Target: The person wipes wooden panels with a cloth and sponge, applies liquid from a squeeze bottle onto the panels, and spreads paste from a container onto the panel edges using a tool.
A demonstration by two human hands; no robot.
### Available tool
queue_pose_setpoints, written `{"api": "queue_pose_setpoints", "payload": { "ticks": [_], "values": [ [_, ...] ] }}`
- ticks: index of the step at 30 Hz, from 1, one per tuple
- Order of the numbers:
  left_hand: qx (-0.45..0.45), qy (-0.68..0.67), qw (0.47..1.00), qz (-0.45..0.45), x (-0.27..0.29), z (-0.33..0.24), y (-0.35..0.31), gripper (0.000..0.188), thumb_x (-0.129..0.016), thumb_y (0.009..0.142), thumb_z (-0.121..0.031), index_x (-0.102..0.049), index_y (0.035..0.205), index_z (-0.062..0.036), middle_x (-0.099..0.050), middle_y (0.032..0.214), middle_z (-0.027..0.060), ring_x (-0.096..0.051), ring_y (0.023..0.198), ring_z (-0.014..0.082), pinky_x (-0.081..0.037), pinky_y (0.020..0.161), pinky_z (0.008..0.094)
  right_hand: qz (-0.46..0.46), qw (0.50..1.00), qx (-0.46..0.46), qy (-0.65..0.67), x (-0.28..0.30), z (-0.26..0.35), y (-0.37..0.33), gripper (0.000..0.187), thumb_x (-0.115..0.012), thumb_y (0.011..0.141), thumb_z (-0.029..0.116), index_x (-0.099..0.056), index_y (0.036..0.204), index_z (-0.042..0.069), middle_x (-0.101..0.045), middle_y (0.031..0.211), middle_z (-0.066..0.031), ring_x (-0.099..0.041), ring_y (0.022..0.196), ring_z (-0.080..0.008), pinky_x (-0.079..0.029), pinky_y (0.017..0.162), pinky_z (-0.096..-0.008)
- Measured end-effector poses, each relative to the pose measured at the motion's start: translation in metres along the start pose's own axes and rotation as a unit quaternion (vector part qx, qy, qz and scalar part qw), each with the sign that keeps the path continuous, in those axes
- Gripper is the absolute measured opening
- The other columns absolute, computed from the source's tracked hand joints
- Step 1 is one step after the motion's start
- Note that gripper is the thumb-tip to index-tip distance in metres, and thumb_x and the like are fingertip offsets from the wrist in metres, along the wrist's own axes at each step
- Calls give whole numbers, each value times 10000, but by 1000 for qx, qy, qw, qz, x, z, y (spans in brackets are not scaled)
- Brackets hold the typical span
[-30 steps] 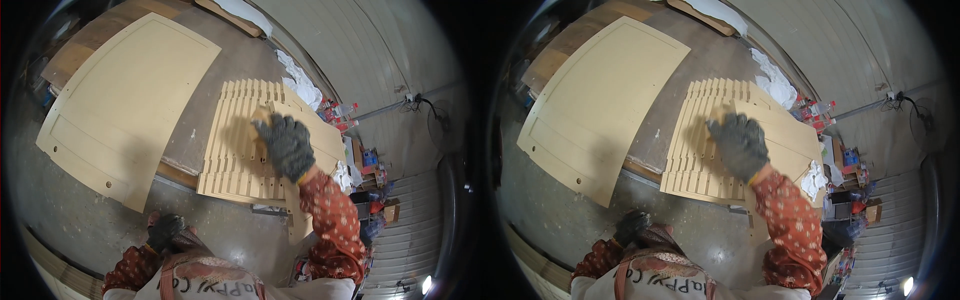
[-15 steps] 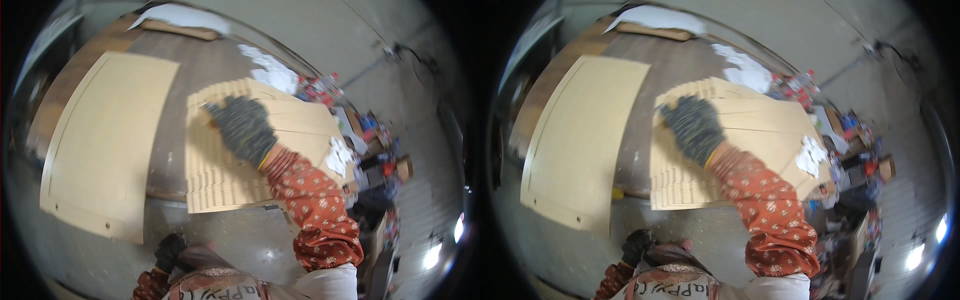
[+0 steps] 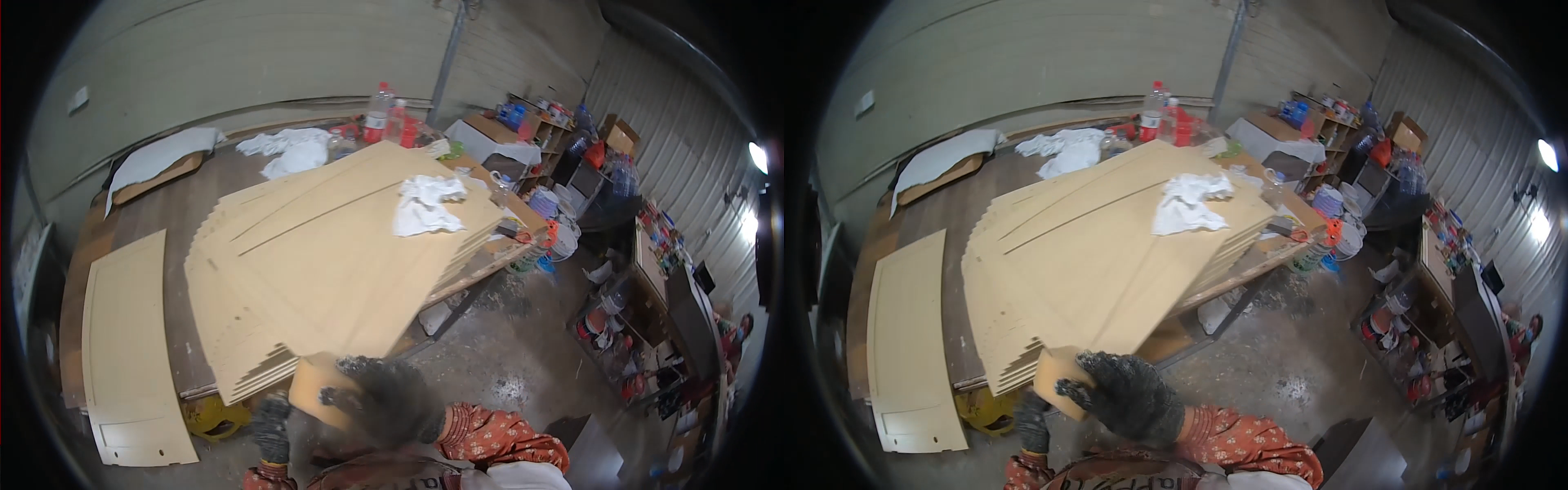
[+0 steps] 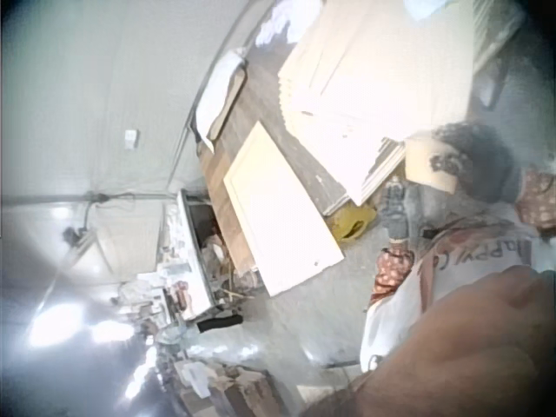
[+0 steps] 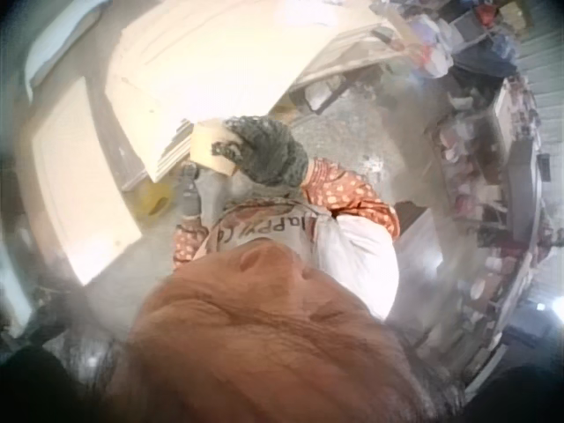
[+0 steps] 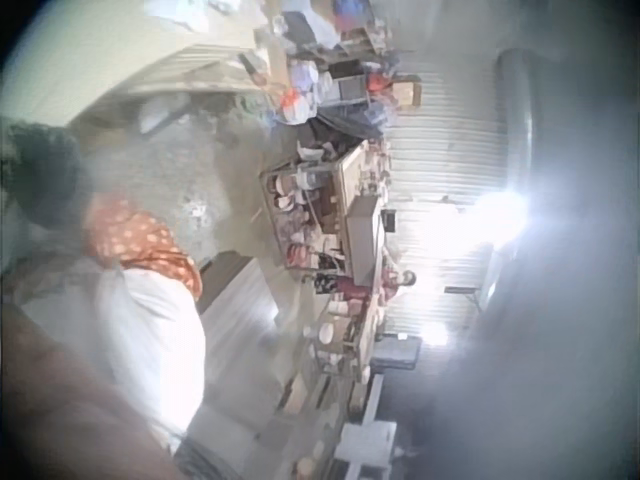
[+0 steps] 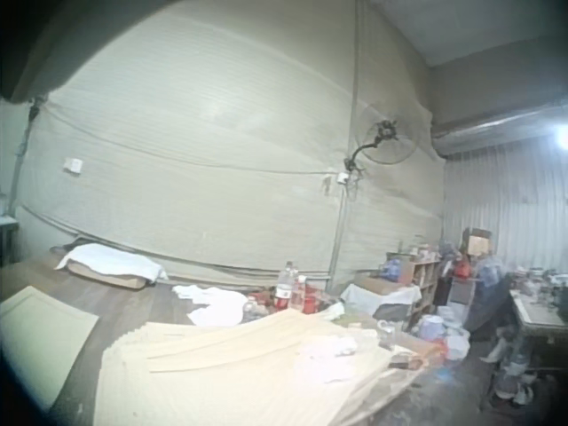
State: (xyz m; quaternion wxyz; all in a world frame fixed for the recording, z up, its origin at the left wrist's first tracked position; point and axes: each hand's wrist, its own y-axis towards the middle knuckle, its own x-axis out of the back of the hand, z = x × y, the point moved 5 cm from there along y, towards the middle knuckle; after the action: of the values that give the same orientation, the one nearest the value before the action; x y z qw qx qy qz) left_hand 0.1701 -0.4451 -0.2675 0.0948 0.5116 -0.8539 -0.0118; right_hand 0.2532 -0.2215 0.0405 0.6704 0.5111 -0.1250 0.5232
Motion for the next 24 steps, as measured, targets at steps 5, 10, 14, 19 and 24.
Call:
{"api": "queue_pose_setpoints", "payload": {
  "ticks": [5,10,14,19,24],
  "values": [
    [-112,-88,939,-313,1,-140,32,310,-431,953,-61,-527,1229,42,-601,1169,162,-582,1074,254,-460,953,362,-49,998,21,-37,51,-65,-55,275,-675,782,283,-681,1024,154,-614,1068,-168,-635,879,-334,-530,701,-422],
    [-183,-102,874,-438,-49,-194,19,298,-493,948,-82,-538,1201,69,-617,1119,172,-598,1026,236,-469,917,343,-54,995,87,16,79,-94,-82,515,-800,595,417,-687,1008,129,-592,1119,-219,-619,946,-370,-524,786,-421],
    [-183,62,894,-403,-98,-243,11,317,-446,974,-92,-496,1255,46,-574,1214,167,-559,1112,249,-424,989,367,-53,990,122,42,106,-109,-73,384,-632,778,158,-632,1161,181,-529,1241,-194,-537,1115,-353,-455,907,-457],
    [-237,226,885,-331,-111,-296,39,279,-476,941,-54,-562,1189,40,-610,1156,162,-592,1036,247,-446,934,364,-79,974,212,25,90,-146,-42,378,-569,845,212,-588,1222,228,-486,1303,-160,-510,1156,-349,-436,931,-459],
    [-333,578,740,-85,-152,-382,135,313,-600,823,-6,-594,1136,9,-650,1030,154,-618,911,301,-458,852,391,-25,981,185,-42,84,-223,-7,405,-582,825,191,-580,1228,236,-493,1292,-119,-517,1160,-316,-448,925,-437]
  ]
}}
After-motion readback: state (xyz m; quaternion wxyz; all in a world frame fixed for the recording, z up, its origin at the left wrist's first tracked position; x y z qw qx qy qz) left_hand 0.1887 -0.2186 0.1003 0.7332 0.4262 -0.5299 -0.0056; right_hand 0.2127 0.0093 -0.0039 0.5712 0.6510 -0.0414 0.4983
